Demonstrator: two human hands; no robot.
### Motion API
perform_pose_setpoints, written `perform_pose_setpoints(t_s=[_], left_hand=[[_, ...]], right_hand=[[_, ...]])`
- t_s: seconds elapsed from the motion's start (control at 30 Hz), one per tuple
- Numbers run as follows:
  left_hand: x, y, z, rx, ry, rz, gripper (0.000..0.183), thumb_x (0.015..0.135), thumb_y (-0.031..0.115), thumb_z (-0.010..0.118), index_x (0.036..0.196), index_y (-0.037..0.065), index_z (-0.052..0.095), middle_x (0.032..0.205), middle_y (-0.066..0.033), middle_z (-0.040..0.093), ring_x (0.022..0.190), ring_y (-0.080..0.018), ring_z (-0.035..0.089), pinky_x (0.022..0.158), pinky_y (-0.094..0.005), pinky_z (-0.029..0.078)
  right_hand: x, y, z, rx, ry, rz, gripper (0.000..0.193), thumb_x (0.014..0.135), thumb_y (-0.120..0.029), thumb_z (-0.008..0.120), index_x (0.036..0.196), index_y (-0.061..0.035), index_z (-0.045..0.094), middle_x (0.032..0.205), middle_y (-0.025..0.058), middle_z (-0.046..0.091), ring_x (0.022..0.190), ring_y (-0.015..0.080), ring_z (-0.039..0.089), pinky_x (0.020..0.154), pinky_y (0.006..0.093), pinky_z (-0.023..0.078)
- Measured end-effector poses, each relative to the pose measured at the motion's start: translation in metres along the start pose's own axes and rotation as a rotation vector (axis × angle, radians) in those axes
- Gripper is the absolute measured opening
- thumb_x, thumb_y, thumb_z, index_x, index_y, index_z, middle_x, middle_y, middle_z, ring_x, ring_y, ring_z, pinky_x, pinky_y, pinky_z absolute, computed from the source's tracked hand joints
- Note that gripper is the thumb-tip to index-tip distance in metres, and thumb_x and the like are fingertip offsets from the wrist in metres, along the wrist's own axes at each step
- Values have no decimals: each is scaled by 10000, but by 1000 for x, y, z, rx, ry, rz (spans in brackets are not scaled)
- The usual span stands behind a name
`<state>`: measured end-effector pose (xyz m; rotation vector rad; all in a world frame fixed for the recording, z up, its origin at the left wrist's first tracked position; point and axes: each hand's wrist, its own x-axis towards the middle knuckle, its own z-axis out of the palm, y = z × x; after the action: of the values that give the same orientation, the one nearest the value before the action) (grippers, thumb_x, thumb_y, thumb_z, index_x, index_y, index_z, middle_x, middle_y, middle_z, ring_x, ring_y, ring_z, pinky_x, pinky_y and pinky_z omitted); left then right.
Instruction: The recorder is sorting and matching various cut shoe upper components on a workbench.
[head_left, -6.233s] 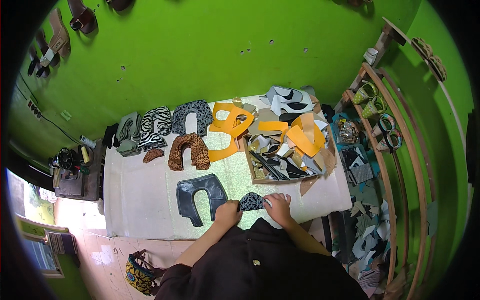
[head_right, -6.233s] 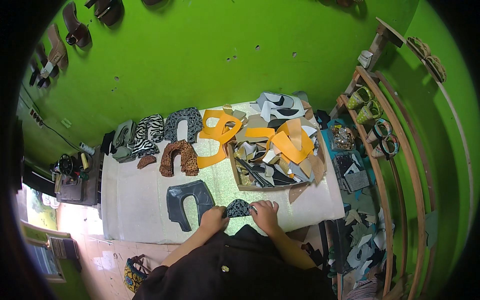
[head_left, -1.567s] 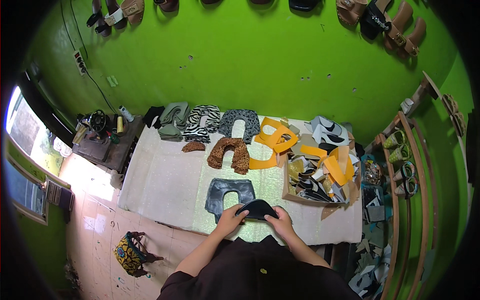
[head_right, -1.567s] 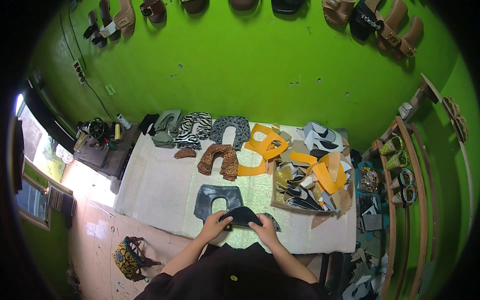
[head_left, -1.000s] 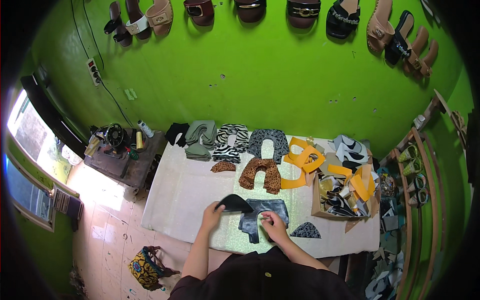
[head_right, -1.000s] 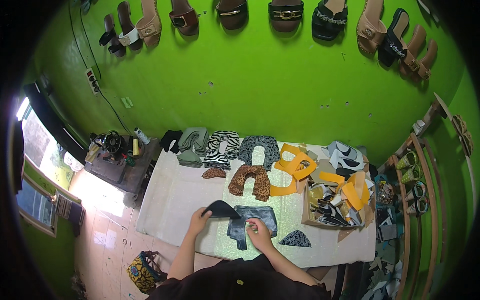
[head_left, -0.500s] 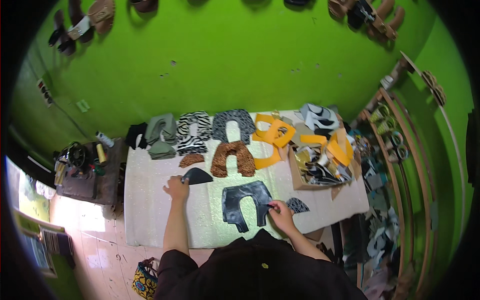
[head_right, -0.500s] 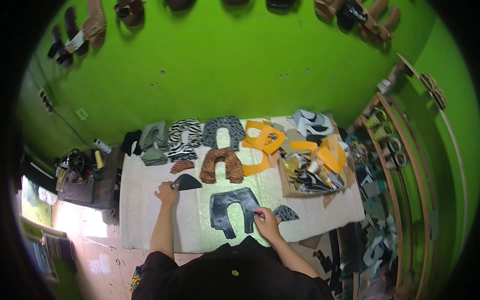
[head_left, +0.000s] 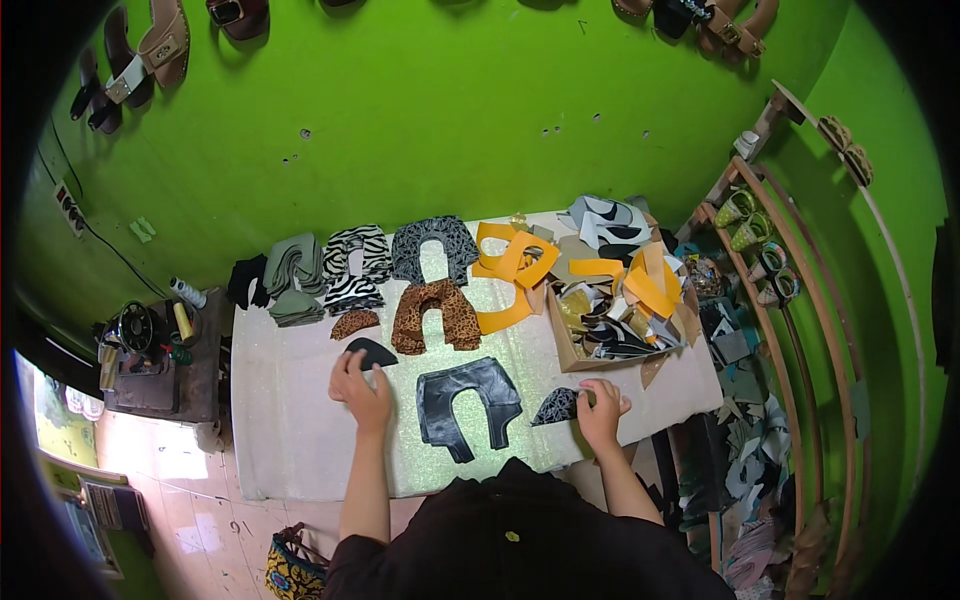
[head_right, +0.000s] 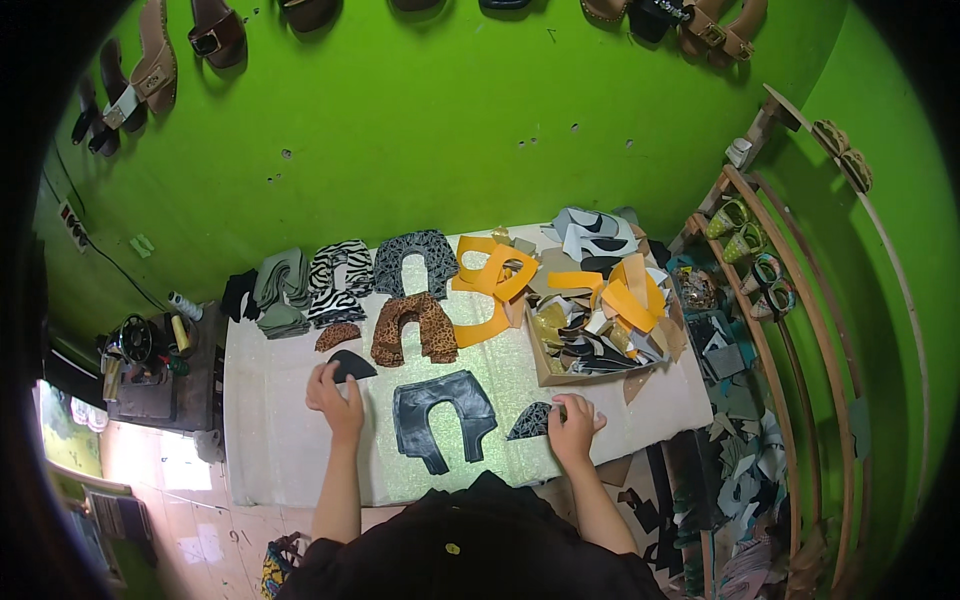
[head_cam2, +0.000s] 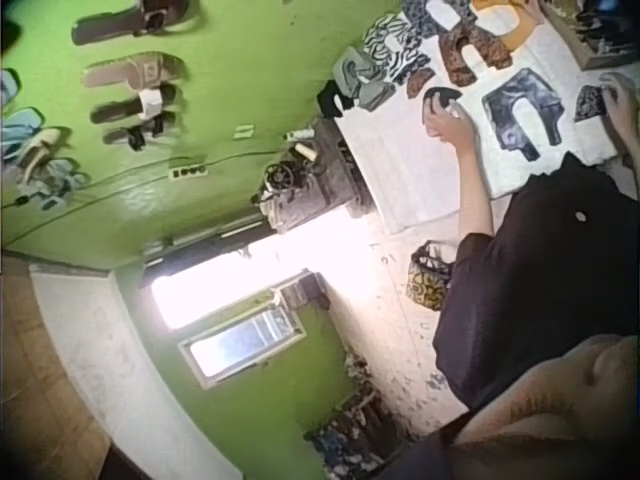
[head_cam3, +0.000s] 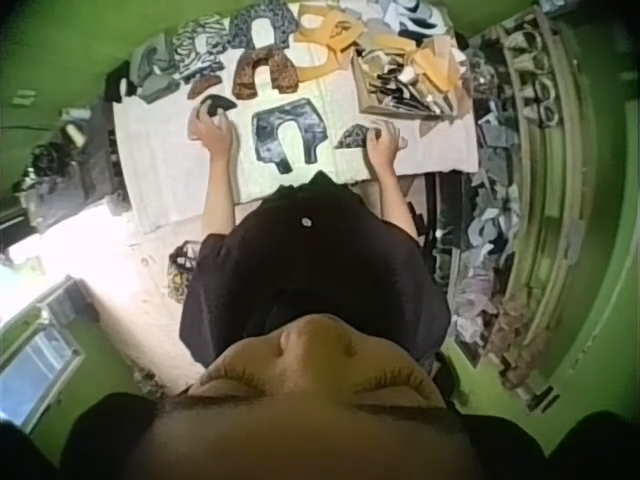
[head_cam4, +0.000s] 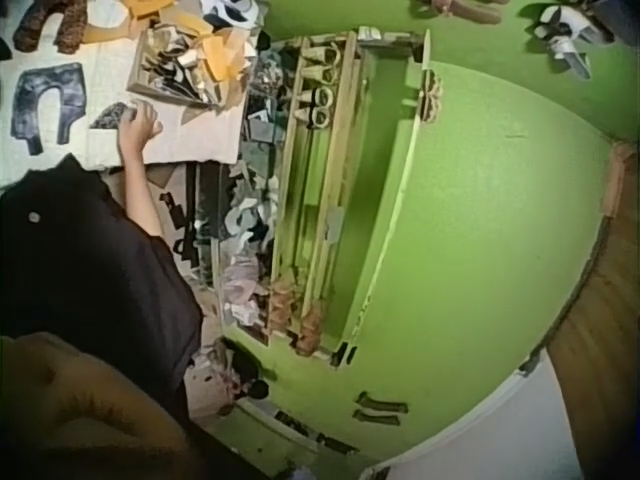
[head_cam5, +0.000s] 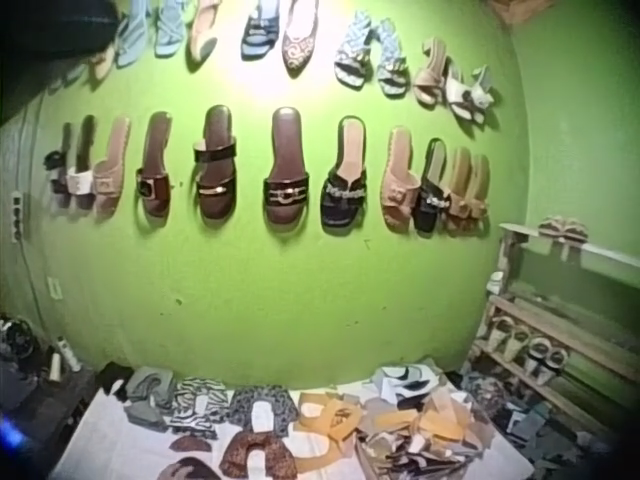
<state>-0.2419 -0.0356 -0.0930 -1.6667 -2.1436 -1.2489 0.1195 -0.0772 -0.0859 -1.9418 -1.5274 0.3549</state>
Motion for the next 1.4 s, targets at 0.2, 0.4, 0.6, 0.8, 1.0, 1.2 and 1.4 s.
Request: perform_pose_setpoints(t_s=[0.2, 0.4, 0.6, 0.8, 1.0, 1.2, 1.4], left_hand=[[-39, 73, 15, -132, -74, 100, 278, 726, 120, 617, 1002, 93, 597, 1123, -141, 486, 1089, -303, 423, 911, -441, 233], [-56, 146, 30, -320, -227, 229, 246, 713, 116, 626, 959, 121, 619, 1070, -109, 523, 1025, -283, 469, 869, -426, 254], [-67, 172, 39, -345, -259, 249, 230, 717, 114, 617, 947, 124, 618, 1049, -88, 525, 1033, -271, 456, 870, -428, 254], [-64, 176, 39, -396, -280, 248, 205, 718, 85, 614, 921, 113, 619, 1009, -96, 537, 1002, -266, 480, 867, -394, 274], [-60, 175, 43, -464, -272, 260, 166, 728, 56, 594, 890, 86, 612, 968, -107, 537, 953, -285, 495, 847, -405, 338], [-49, 181, 40, -544, -318, 256, 180, 722, 15, 592, 895, 66, 591, 948, -116, 531, 943, -302, 479, 851, -392, 359], [-47, 182, 43, -807, -557, -83, 151, 802, 39, 573, 951, 33, 594, 917, -82, 574, 805, -195, 555, 738, -307, 422]], right_hand=[[76, 30, -38, -198, 237, -86, 121, 758, -158, 574, 863, -137, 630, 912, 18, 625, 965, 235, 527, 899, 544, 214], [154, 59, -63, -445, -655, 181, 641, 588, -466, 696, 1115, -108, 624, 1150, 146, 600, 1130, 297, 516, 1000, 648, 94], [161, 35, -47, -693, -730, 197, 628, 576, -475, 708, 1063, -85, 640, 1133, 152, 610, 1094, 281, 554, 1035, 586, 113], [170, 69, -52, -577, -607, 0, 354, 667, -218, 656, 1006, -118, 660, 1001, 137, 641, 991, 280, 587, 939, 529, 282], [176, 88, -73, -34, -135, -58, 538, 687, -192, 708, 1176, -57, 528, 1112, 214, 579, 1058, 351, 542, 906, 437, 396], [177, 76, -95, 355, -179, 58, 529, 659, -58, 733, 1128, 25, 502, 1035, 137, 618, 929, 237, 608, 817, 312, 461], [144, 7, -112, 737, -287, -50, 219, 686, 42, 677, 884, -18, 605, 973, 76, 647, 891, 167, 614, 817, 281, 468]])
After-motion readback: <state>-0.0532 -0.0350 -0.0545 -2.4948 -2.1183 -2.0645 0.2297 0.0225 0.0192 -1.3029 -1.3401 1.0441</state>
